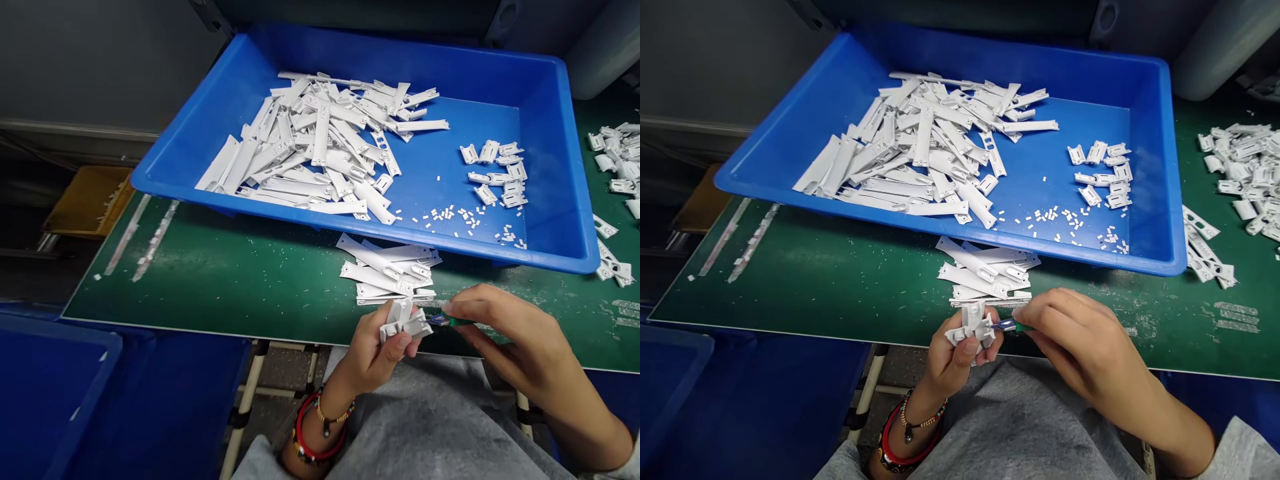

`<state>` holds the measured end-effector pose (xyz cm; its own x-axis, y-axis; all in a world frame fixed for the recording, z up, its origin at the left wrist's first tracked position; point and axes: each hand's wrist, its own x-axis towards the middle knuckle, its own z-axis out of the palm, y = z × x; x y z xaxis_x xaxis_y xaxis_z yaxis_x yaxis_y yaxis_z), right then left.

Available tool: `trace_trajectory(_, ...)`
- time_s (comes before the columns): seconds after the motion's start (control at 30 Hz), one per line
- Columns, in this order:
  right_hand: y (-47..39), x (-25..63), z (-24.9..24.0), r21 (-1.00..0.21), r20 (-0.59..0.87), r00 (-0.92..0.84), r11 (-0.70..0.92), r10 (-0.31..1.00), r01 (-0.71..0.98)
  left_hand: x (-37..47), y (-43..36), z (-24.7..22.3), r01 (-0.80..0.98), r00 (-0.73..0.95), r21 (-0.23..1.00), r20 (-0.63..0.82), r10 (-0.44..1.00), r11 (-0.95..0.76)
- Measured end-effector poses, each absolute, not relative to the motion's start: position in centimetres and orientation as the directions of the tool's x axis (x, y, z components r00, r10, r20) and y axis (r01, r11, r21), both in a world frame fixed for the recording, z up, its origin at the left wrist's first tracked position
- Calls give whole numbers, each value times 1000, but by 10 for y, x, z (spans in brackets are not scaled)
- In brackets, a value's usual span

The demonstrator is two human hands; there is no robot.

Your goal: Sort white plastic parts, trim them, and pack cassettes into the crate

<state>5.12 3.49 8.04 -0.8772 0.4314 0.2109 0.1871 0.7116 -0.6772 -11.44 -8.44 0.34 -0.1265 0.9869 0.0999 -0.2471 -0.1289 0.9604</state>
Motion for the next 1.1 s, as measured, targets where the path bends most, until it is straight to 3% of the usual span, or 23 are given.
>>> trace_trajectory(0.33,23,51,64,-422,482,-704,843,521,335,-116,-87,0,-187,-98,977,85,992,-102)
trace_trajectory(0.47,29,51,70,-563,352,-764,774,541,289,-116,-88,0,-202,-109,973,87,990,-108)
trace_trajectory(0.6,30,46,79,-609,206,-880,760,428,227,-117,-87,1,-178,-109,979,77,991,-96)
trace_trajectory(0.93,32,39,78,-522,244,-892,827,379,209,-118,-85,4,-97,-102,992,67,992,-77)
trace_trajectory(1.1,32,38,73,-616,213,-897,766,388,185,-118,-84,6,-110,-110,989,86,990,-98)
